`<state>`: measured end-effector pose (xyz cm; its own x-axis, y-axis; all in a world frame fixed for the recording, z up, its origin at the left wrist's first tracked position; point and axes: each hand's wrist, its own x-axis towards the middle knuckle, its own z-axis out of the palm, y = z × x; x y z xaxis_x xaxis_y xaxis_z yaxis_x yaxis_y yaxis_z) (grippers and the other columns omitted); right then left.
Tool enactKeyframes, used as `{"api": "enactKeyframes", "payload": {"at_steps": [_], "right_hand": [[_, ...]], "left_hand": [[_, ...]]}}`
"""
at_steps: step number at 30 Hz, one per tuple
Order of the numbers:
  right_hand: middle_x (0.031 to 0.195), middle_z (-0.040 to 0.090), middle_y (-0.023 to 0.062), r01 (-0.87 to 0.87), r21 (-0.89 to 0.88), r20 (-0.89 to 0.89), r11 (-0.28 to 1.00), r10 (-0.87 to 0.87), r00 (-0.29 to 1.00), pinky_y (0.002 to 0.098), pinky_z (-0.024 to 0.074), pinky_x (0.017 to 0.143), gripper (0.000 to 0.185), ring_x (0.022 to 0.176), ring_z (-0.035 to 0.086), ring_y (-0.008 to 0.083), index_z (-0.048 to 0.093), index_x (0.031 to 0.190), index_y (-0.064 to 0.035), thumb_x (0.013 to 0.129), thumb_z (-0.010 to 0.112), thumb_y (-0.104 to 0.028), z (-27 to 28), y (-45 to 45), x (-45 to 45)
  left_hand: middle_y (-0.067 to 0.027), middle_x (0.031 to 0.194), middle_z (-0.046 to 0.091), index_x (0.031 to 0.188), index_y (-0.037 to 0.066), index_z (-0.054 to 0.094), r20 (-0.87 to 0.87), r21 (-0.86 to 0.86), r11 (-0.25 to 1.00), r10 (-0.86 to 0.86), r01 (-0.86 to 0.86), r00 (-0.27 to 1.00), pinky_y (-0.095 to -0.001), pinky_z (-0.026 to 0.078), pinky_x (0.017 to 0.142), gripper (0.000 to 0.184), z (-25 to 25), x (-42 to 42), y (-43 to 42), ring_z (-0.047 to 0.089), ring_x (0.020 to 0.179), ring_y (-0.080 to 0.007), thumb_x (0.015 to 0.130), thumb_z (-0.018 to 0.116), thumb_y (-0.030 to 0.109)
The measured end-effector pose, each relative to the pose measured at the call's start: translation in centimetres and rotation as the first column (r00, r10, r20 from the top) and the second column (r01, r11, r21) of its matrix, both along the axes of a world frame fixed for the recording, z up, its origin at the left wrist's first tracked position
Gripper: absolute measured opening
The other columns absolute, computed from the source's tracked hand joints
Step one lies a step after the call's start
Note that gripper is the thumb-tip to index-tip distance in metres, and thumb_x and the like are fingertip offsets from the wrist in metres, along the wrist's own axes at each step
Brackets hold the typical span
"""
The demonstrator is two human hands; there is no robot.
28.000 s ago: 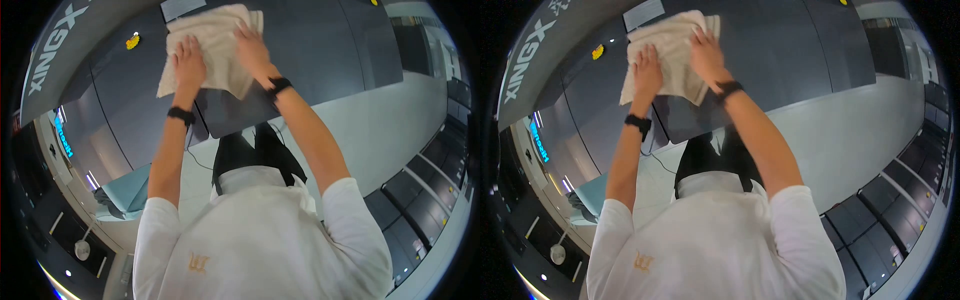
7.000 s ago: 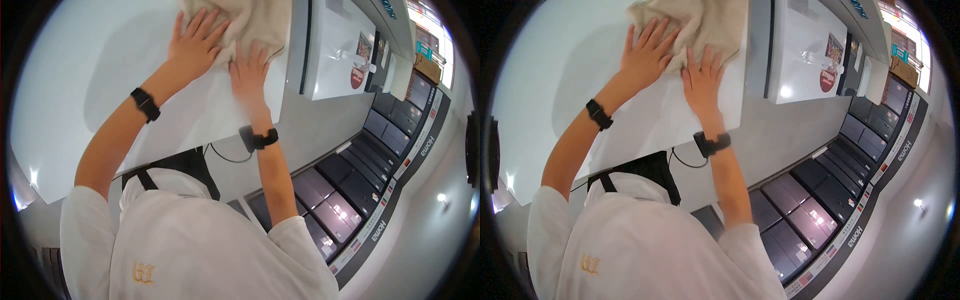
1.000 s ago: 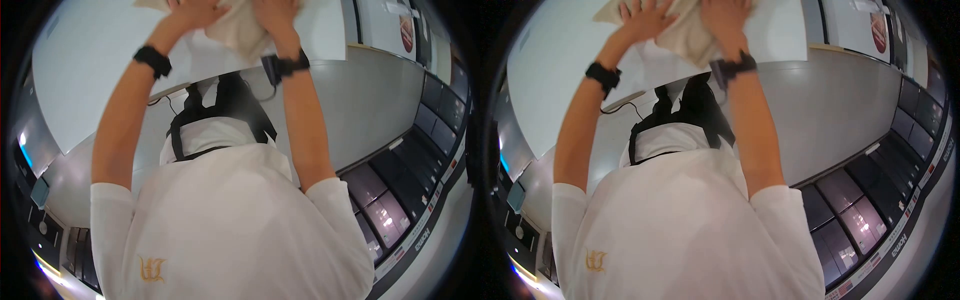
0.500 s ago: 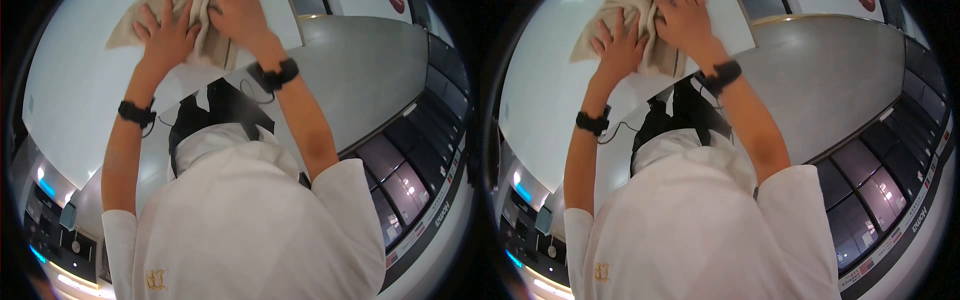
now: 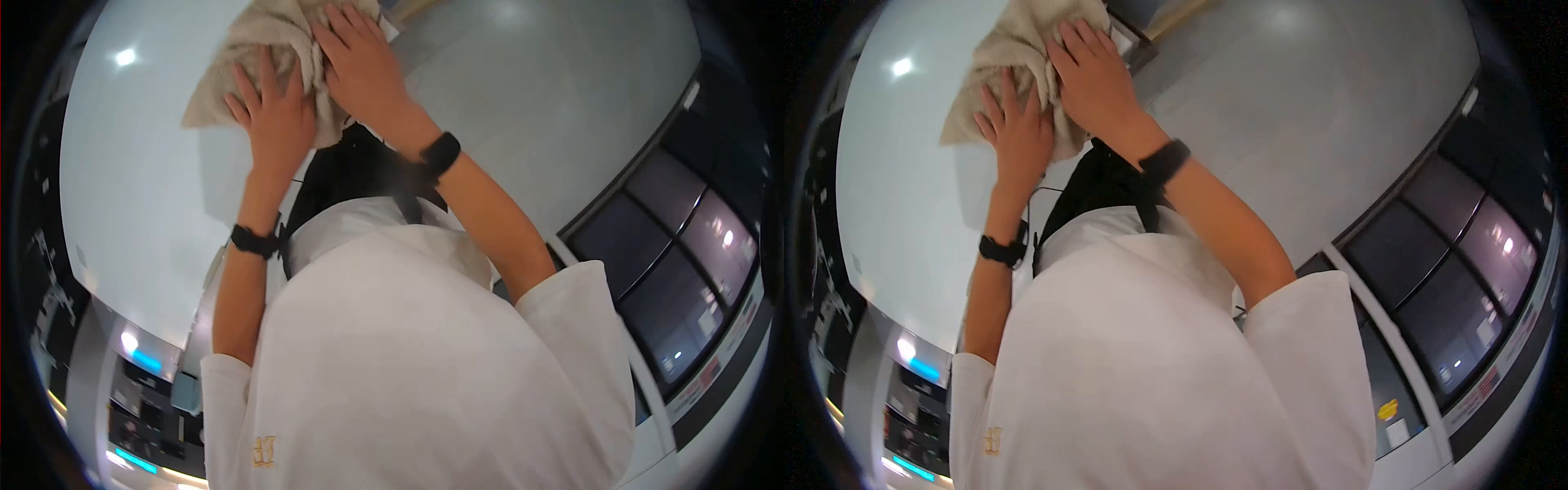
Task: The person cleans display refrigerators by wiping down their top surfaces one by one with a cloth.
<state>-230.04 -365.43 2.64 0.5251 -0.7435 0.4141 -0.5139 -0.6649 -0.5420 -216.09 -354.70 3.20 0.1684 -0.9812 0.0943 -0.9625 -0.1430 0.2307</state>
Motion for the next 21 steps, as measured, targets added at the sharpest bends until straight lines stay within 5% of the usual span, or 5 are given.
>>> {"api": "enactKeyframes", "payload": {"at_steps": [4,11,14,15,21], "right_hand": [[0.145,0.059,0.0171,0.12,0.071,-0.091,0.99,-0.113,0.989,0.0538,0.0417,0.114,0.044,0.14,0.051,0.0363,0.066,0.129,-0.0031,0.084,0.068,-0.006,1.0,3.5,-4.0],[0.127,0.069,0.0203,0.057,0.484,0.378,0.873,-0.268,0.886,0.0451,0.0521,0.104,0.033,0.119,0.064,0.0415,0.068,0.118,0.0014,0.088,0.056,0.004,3.0,1.4,-4.7],[0.121,0.071,0.0193,0.025,0.497,0.557,0.868,-0.341,0.758,0.0432,0.0546,0.098,0.03,0.109,0.068,0.0402,0.07,0.112,0.0001,0.086,0.056,0.006,7.6,-1.7,-7.4],[0.12,0.071,0.0186,0.029,0.441,0.592,0.897,-0.315,0.742,0.0421,0.0559,0.092,0.029,0.106,0.069,0.039,0.071,0.108,-0.0009,0.085,0.057,0.007,8.6,-3.0,-8.7],[0.116,0.071,0.016,0.1,0.109,0.633,0.989,-0.147,0.76,0.0428,0.0564,0.087,0.03,0.102,0.07,0.0341,0.071,0.107,-0.0028,0.08,0.061,0.007,16.1,-13.2,-18.7]], "left_hand": [[-0.0142,0.169,0.031,0.148,0.023,0.059,0.017,0.074,0.994,-0.081,0.08,0.997,-0.0786,0.015,0.115,0.055,0.3,-3.4,0.5,0.019,0.153,-0.0563,0.093,0.063,0.02],[-0.0185,0.157,0.049,0.143,0.012,0.062,-0.17,0.03,0.994,-0.102,0.108,0.98,-0.0677,0.022,0.119,0.048,1.9,-6.2,-2.7,0.028,0.151,-0.0536,0.095,0.055,0.007],[-0.0205,0.154,0.052,0.142,0.006,0.06,-0.714,-0.036,0.997,-0.074,0.069,0.696,-0.0527,0.035,0.119,0.049,7.9,-9.2,-6.6,0.04,0.147,-0.0469,0.095,0.048,-0.002],[-0.0211,0.153,0.052,0.138,-0.001,0.061,-0.631,-0.076,0.994,-0.113,0.085,0.767,-0.0408,0.042,0.114,0.05,10.1,-10.6,-8.0,0.049,0.142,-0.0424,0.093,0.043,-0.01],[-0.0271,0.147,0.056,0.133,-0.004,0.065,-0.526,-0.451,0.891,-0.304,0.042,0.795,-0.0422,0.046,0.112,0.057,14.0,-19.0,-17.1,0.055,0.138,-0.0409,0.084,0.04,-0.02]]}}
